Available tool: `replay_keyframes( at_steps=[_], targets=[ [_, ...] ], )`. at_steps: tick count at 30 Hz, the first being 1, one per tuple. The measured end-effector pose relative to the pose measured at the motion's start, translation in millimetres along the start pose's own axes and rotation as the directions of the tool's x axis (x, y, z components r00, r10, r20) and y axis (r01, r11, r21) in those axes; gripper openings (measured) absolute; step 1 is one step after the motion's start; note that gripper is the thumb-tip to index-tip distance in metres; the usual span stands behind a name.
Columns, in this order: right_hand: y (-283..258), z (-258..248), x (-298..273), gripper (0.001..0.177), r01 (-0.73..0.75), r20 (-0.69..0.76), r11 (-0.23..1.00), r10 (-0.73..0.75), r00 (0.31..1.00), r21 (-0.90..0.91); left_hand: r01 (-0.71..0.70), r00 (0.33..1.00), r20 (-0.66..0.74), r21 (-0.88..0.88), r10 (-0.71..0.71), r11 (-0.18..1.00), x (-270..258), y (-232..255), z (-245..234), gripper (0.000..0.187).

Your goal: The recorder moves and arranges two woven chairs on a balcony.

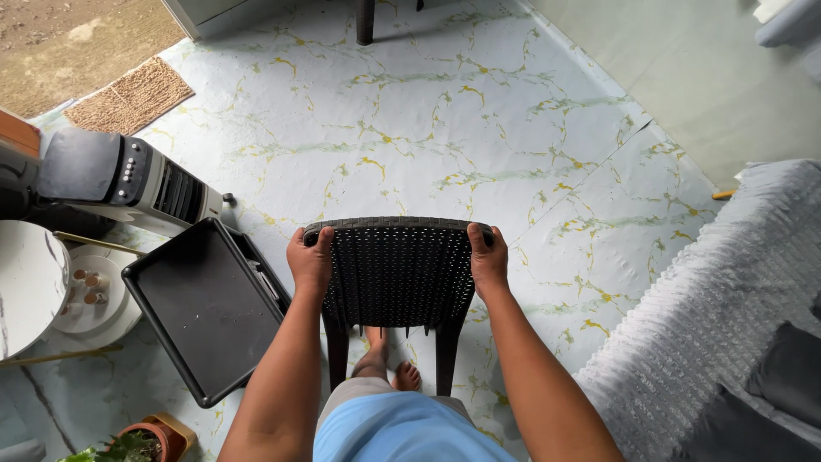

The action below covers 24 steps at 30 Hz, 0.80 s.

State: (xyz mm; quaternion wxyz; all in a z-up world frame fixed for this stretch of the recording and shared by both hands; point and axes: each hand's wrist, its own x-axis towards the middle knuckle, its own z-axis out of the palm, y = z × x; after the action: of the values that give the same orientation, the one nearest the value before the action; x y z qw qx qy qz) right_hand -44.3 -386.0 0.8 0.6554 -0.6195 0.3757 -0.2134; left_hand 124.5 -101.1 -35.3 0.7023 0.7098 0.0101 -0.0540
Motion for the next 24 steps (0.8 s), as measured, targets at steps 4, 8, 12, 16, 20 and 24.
replay_keyframes(
  at_steps=[4,8,12,16,20,24],
  targets=[
    [0.4,7.5,21.4,0.062,0.000,-0.014,1.000,0.000,1.000,0.010,0.040,0.999,-0.029,0.068,-0.038,0.997,18.6,3.2,11.7,0.053],
    [2.0,13.4,38.4,0.064,-0.028,-0.043,0.999,0.026,0.999,-0.047,0.098,0.995,-0.038,0.106,-0.095,0.990,33.4,9.6,19.0,0.050],
    [-1.6,20.1,49.8,0.066,-0.032,-0.062,0.997,0.027,0.998,-0.072,0.104,0.995,-0.004,0.121,-0.104,0.987,47.9,17.3,23.3,0.048],
    [-3.1,30.9,62.5,0.070,-0.045,-0.065,0.996,0.040,0.997,-0.079,0.042,0.998,0.036,0.137,-0.047,0.990,64.6,17.3,23.1,0.051],
    [-2.6,45.2,80.3,0.070,-0.021,-0.067,0.996,0.016,0.998,-0.081,0.024,0.999,0.023,0.203,-0.030,0.979,83.5,21.3,22.0,0.053],
    [-11.0,61.8,98.6,0.069,-0.017,-0.042,0.995,0.013,0.999,-0.099,0.034,0.999,0.026,0.204,-0.040,0.978,104.6,29.7,20.2,0.051]
  ],
)
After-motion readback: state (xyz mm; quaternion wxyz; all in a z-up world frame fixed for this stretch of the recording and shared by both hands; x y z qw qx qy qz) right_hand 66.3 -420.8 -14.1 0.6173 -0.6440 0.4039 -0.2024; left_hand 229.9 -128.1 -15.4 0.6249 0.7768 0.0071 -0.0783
